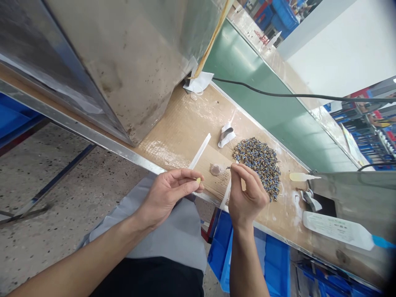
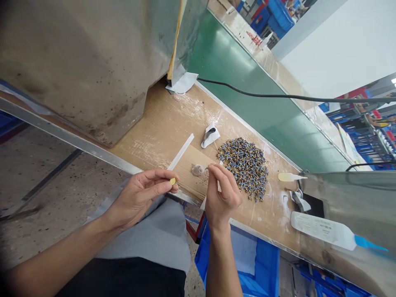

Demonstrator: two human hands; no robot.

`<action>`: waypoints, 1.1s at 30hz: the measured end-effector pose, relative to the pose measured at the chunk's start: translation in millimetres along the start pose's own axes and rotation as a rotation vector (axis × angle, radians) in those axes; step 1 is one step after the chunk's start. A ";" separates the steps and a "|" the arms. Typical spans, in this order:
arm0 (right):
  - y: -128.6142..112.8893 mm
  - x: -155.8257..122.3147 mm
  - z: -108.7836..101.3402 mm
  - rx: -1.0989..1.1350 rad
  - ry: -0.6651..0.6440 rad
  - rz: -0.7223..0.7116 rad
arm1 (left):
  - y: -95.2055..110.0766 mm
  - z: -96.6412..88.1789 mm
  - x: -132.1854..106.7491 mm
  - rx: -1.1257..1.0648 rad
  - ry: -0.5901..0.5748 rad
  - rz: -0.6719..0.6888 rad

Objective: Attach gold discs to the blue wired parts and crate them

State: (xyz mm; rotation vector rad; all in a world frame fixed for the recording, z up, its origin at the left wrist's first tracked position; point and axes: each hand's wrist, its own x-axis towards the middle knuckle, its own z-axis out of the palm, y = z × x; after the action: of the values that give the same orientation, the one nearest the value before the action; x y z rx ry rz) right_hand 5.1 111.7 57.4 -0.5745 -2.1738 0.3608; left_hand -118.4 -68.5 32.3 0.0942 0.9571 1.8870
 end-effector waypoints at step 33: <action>-62.0 -23.8 -27.7 0.475 -0.089 0.305 | 3.6 24.7 -12.9 -0.113 -0.087 -0.104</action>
State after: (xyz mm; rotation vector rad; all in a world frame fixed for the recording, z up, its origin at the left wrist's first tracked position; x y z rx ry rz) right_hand 22.8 48.0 85.9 -0.6231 -1.9817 1.0505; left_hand -103.3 -65.3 55.8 0.0579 0.7799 1.8221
